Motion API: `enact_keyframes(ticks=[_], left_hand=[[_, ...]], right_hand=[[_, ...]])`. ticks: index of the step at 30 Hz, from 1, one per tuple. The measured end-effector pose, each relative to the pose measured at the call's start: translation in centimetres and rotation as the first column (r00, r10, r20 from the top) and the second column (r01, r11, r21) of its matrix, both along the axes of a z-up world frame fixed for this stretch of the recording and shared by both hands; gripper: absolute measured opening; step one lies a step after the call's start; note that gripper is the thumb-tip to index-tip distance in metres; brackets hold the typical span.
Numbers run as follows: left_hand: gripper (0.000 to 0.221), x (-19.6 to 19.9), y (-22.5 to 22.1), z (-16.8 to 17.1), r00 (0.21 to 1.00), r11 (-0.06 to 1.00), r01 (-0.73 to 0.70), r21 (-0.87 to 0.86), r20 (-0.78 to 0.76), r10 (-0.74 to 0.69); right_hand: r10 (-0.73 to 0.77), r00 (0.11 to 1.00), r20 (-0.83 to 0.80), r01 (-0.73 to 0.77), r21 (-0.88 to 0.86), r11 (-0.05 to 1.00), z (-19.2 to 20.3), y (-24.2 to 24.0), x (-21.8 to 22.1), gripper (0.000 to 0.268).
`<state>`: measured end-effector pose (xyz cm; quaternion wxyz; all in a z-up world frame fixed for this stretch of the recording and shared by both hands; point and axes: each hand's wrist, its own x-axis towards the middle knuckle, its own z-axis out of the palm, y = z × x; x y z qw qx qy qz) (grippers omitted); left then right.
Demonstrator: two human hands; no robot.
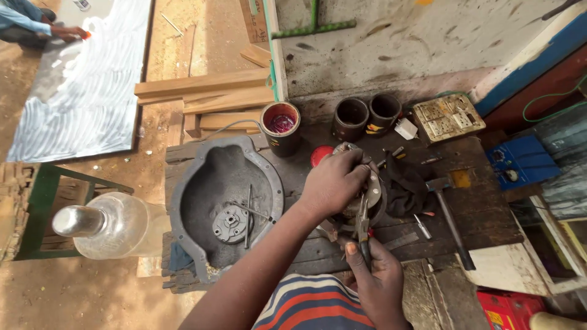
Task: Repairing and assembling the components of a vehicle starter motor on a workbench.
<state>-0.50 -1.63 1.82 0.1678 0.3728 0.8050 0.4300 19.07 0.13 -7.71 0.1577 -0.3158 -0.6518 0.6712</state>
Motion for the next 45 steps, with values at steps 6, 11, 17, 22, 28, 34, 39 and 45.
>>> enact_keyframes(ticks=[6, 11, 17, 22, 28, 34, 39, 45], left_hand=[[0.027, -0.1, 0.1, -0.6, 0.993, 0.995, 0.072, 0.067, -0.096, -0.065], [0.028, -0.4, 0.4, -0.7, 0.998, 1.0, 0.012, -0.006, -0.067, -0.013], [0.029, -0.4, 0.9, -0.7, 0.997, 0.999, -0.002, -0.053, -0.081, -0.003], [0.029, -0.5, 1.0, -0.6, 0.994, 0.998, 0.004, -0.063, -0.105, -0.011], [0.029, -0.3, 1.0, -0.7, 0.987, 0.996, 0.007, -0.086, -0.159, -0.021], [0.029, -0.3, 1.0, -1.4, 0.967, 0.998, -0.005, -0.069, -0.254, -0.013], [0.027, -0.2, 0.9, -1.6, 0.879, 0.992, 0.123, -0.026, -0.461, -0.121], [0.035, -0.2, 1.5, -0.7, 0.971, 0.989, -0.02, -0.145, -0.238, -0.015]], right_hand=[[-0.006, 0.995, -0.103, 0.007, 0.011, 1.0, 2.3, 0.1, 0.7, 0.035], [0.184, 0.96, -0.21, -0.211, -0.115, 0.971, 3.8, -0.8, 1.2, 0.035], [0.093, 0.986, -0.138, -0.13, -0.295, 0.946, 2.9, -1.3, 1.7, 0.036], [0.045, 0.985, -0.165, -0.113, -0.429, 0.896, 5.2, -1.8, 0.4, 0.028], [-0.075, 0.99, -0.12, 0.006, -0.493, 0.87, 5.9, -2.8, 0.1, 0.028], [-0.1, 0.987, -0.123, 0.027, -0.492, 0.87, 5.6, -3.0, -0.1, 0.031], [-0.127, 0.987, -0.097, 0.066, -0.476, 0.877, 6.2, -3.7, -0.6, 0.03], [-0.154, 0.986, -0.063, 0.142, -0.167, 0.976, 4.1, -4.2, -0.6, 0.036]])
